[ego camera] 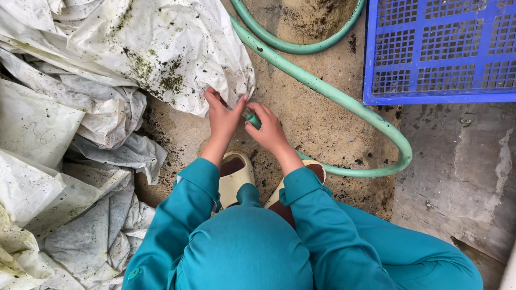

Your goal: The person sits on the floor and uses a green hose to spray water into white bags filled with dark material. They repeatedly open the bags, rinse the contents, shake the bags to distribute the water, and then fold or close them before moving to the next one.

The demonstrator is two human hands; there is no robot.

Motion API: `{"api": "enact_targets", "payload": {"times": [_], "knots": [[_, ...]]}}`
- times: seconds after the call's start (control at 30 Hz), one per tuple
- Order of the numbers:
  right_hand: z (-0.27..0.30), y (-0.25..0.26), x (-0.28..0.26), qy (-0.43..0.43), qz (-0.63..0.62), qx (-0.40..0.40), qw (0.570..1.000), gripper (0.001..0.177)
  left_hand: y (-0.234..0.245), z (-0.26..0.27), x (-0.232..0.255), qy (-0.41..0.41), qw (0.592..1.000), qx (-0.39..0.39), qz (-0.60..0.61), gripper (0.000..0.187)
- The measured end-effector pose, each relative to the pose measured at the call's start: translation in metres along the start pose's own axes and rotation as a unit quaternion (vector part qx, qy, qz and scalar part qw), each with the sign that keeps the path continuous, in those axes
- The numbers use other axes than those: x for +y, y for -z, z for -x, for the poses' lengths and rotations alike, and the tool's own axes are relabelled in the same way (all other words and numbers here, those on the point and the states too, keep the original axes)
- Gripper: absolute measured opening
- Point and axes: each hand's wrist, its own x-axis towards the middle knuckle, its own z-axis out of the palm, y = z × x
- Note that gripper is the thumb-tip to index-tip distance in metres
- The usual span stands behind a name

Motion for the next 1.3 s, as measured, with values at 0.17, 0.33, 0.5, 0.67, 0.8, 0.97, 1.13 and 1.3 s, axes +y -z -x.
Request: {"api": "enact_targets", "payload": {"times": [0.17,0.33,0.5,0.67,0.8,0.97,1.13,1.3], "knots": [[-0.002,0.013,-0.031,0.021,0.013,-0.031,0.999,0.056,0.010,-0.008,-0.003,-0.030,0.998,-0.026,-0.047,0.036],[-0.013,0.003,-0.004,-0.018,0.078,-0.035,0.996,0.053,0.012,-0.002,-0.020,-0.056,0.997,0.027,-0.043,0.017],[-0.010,0.007,-0.032,-0.023,0.066,-0.065,0.995,0.051,0.026,-0.008,-0.024,-0.167,0.979,0.101,-0.055,0.006],[-0.002,0.009,-0.043,-0.077,0.112,-0.080,0.988,0.054,0.027,-0.005,0.001,-0.025,0.996,0.079,0.035,0.015],[0.005,0.007,-0.044,-0.067,0.090,-0.071,0.991,0.053,0.024,0.001,-0.002,-0.006,0.994,0.086,0.065,0.021],[0.013,-0.003,-0.015,-0.031,0.009,0.001,0.999,0.038,0.019,0.002,0.017,-0.161,0.981,-0.090,0.055,0.044],[0.012,-0.006,-0.002,0.004,-0.020,0.034,0.999,0.028,0.015,-0.003,-0.007,-0.258,0.940,-0.224,0.012,0.036],[0.004,-0.001,-0.016,-0.025,-0.010,0.010,1.000,0.035,0.017,-0.002,-0.024,-0.288,0.923,-0.229,-0.114,0.039]]}}
